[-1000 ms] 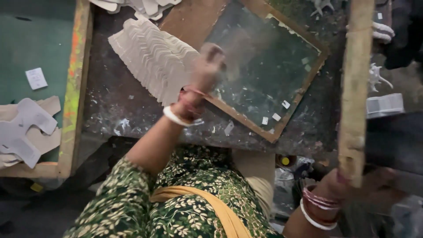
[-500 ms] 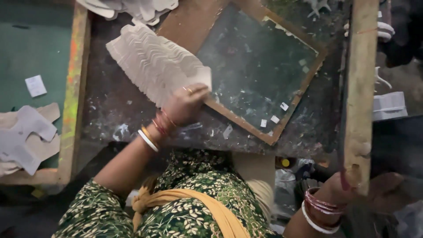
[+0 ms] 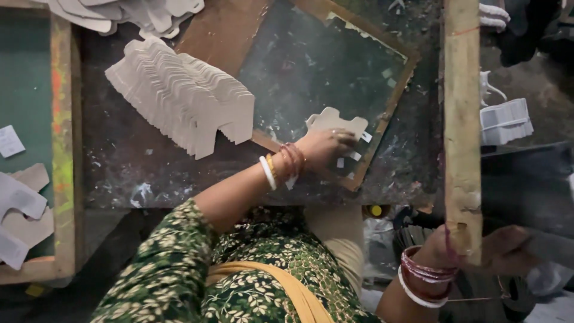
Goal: The person places a white cutout onto a screen printing frame and uses a squeegee to pull a substance across the mesh. They repeat this process for multiple cutouts, stacking the finished items on the table. At one point, they pour a yellow liquid from a bottle onto the screen and spread it with the squeegee.
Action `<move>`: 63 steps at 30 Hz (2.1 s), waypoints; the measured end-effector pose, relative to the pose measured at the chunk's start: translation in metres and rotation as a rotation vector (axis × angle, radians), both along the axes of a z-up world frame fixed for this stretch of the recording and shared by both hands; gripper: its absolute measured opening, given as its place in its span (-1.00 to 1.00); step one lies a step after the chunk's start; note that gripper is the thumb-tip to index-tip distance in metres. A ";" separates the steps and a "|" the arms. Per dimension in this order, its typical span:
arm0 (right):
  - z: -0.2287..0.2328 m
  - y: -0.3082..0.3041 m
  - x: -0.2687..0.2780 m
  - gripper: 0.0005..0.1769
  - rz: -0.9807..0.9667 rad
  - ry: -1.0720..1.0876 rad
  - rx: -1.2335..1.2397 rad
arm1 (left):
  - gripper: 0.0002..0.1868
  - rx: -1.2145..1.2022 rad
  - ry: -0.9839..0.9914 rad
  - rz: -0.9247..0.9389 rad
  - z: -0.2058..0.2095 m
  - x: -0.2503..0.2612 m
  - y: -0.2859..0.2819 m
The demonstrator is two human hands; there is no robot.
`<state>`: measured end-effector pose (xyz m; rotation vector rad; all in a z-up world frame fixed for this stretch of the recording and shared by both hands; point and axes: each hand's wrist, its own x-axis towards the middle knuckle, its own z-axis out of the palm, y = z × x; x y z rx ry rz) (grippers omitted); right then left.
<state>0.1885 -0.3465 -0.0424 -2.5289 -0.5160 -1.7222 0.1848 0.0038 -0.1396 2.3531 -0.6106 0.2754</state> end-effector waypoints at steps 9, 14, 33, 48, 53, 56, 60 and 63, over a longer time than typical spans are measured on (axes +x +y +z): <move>-0.020 -0.018 0.001 -0.32 -0.149 -0.054 -0.164 | -0.39 -0.037 -0.051 -0.139 -0.014 -0.005 0.000; 0.047 0.055 -0.011 -0.55 0.616 0.418 0.721 | -0.70 -0.065 0.084 -0.077 -0.018 -0.030 -0.011; -0.004 0.209 0.078 -0.71 0.502 1.250 -0.422 | -0.41 0.008 -0.261 0.482 0.086 -0.049 0.067; -0.048 0.208 0.063 -0.56 0.663 0.987 -0.184 | -0.89 0.272 -0.104 0.199 0.002 0.031 0.060; -0.034 0.186 -0.012 -0.68 0.651 0.937 -0.253 | -0.83 0.321 -0.008 0.211 0.024 -0.062 0.027; -0.026 0.173 -0.053 -0.70 0.701 0.971 -0.219 | -0.45 0.239 0.090 0.174 0.050 -0.114 0.014; -0.015 0.163 -0.076 -0.65 0.758 0.999 -0.195 | -0.70 0.233 -0.044 0.281 0.027 -0.148 -0.004; -0.014 0.159 -0.075 -0.64 0.778 1.014 -0.219 | -0.56 0.137 0.086 0.296 0.055 -0.164 0.003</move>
